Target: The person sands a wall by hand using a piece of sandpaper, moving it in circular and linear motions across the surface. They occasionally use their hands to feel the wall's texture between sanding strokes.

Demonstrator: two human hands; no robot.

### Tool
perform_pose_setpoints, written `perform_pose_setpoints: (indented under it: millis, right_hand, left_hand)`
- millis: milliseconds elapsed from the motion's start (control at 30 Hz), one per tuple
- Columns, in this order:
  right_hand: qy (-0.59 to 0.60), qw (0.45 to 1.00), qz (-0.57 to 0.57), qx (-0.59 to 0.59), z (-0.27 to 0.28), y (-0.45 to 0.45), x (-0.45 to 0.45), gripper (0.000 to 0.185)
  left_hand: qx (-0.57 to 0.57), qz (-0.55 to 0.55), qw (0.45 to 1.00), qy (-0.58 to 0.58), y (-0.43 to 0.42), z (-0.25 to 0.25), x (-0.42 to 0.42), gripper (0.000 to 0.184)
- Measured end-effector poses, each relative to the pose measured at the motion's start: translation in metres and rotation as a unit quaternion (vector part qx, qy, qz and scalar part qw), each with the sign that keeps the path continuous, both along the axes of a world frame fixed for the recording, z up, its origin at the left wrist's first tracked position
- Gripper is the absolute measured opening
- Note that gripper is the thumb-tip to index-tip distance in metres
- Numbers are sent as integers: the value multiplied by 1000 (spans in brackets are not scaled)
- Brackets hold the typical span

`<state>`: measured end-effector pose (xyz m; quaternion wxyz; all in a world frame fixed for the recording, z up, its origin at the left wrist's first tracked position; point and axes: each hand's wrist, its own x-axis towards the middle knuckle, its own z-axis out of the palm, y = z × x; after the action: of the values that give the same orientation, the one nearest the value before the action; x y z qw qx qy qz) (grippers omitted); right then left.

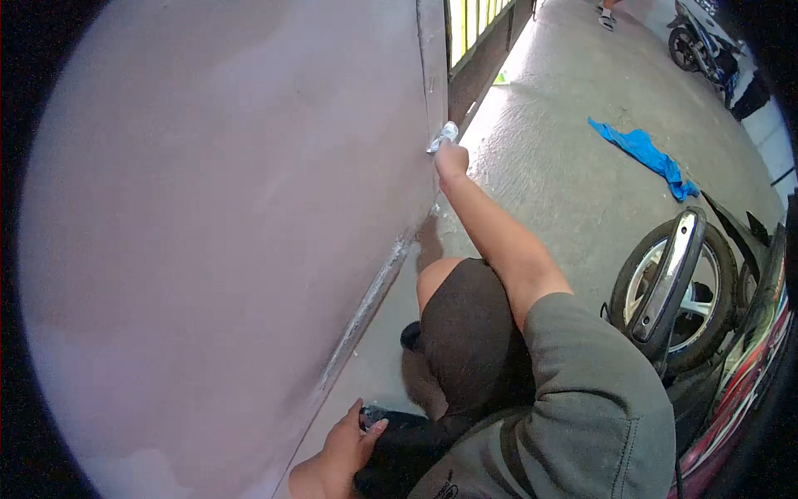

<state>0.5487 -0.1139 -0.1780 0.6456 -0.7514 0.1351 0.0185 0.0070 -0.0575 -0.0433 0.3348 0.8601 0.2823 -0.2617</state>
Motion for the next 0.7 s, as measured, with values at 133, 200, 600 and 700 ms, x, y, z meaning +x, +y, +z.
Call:
perform_pose_setpoints:
  millis: [133,200,600,700]
  right_hand:
    - [-63,968,122,-210,-6,-13,-2,35]
    - [-137,965,110,-192,-13,-16,-7,33]
    - [-185,969,3,-161,-20,-28,-1,30]
    - [-184,976,-14,-117,-4,-39,-6,30]
  left_hand:
    - [4,-11,1000,-10,2,-6,-4,80]
    - [-16,29,999,18,1,1,1,73]
    - [7,11,999,47,1,8,8,77]
    - [17,4,1000,12,9,-9,-6,78]
